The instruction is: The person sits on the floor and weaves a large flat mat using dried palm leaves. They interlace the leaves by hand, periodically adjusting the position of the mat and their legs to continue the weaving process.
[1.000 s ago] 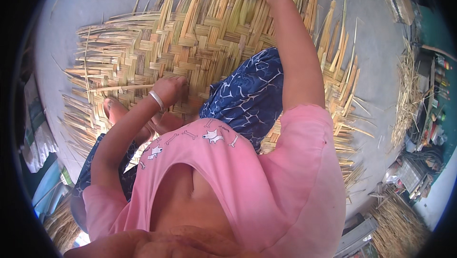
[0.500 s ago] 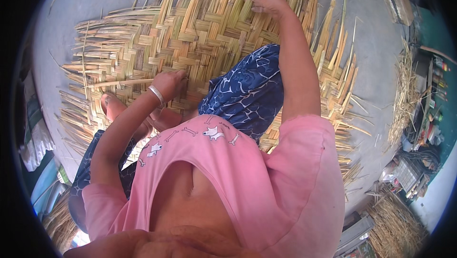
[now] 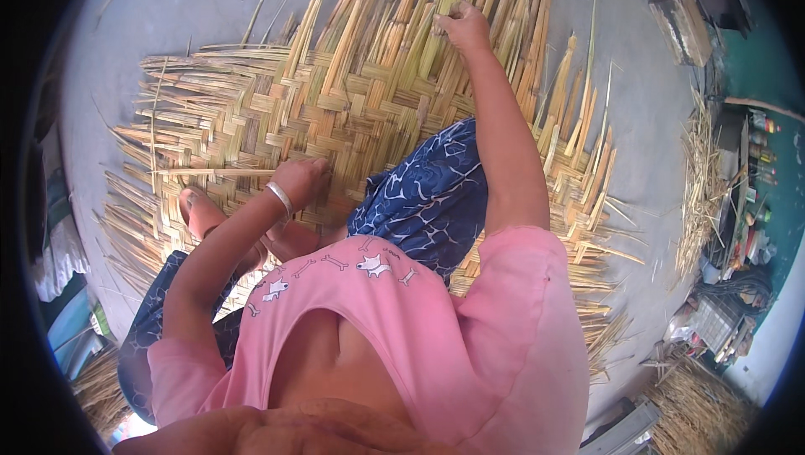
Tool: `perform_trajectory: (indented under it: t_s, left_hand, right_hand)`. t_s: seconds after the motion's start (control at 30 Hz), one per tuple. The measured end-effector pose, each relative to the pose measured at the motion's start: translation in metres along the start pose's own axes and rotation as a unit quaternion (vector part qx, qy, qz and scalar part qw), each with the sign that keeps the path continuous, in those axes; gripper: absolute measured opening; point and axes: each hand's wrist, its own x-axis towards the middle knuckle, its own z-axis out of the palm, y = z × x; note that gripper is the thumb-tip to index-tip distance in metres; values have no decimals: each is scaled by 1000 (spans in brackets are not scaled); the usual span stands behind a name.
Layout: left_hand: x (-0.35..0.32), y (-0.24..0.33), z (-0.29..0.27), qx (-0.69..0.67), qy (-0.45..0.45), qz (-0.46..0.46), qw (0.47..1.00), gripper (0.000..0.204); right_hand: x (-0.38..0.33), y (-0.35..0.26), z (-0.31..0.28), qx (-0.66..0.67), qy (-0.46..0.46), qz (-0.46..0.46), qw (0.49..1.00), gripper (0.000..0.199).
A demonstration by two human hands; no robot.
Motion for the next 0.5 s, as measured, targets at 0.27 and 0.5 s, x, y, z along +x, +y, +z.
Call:
perform_trajectory:
  t_s: [0.27, 0.5]
  left_hand:
    - [0, -2, 3, 10, 3, 7, 1000, 20]
    - [1, 3, -5, 17, -25, 19, 999, 17]
  right_hand:
    - [36, -36, -1, 75, -16, 0, 997, 58]
    - [76, -88, -16, 132, -52, -27, 990, 53]
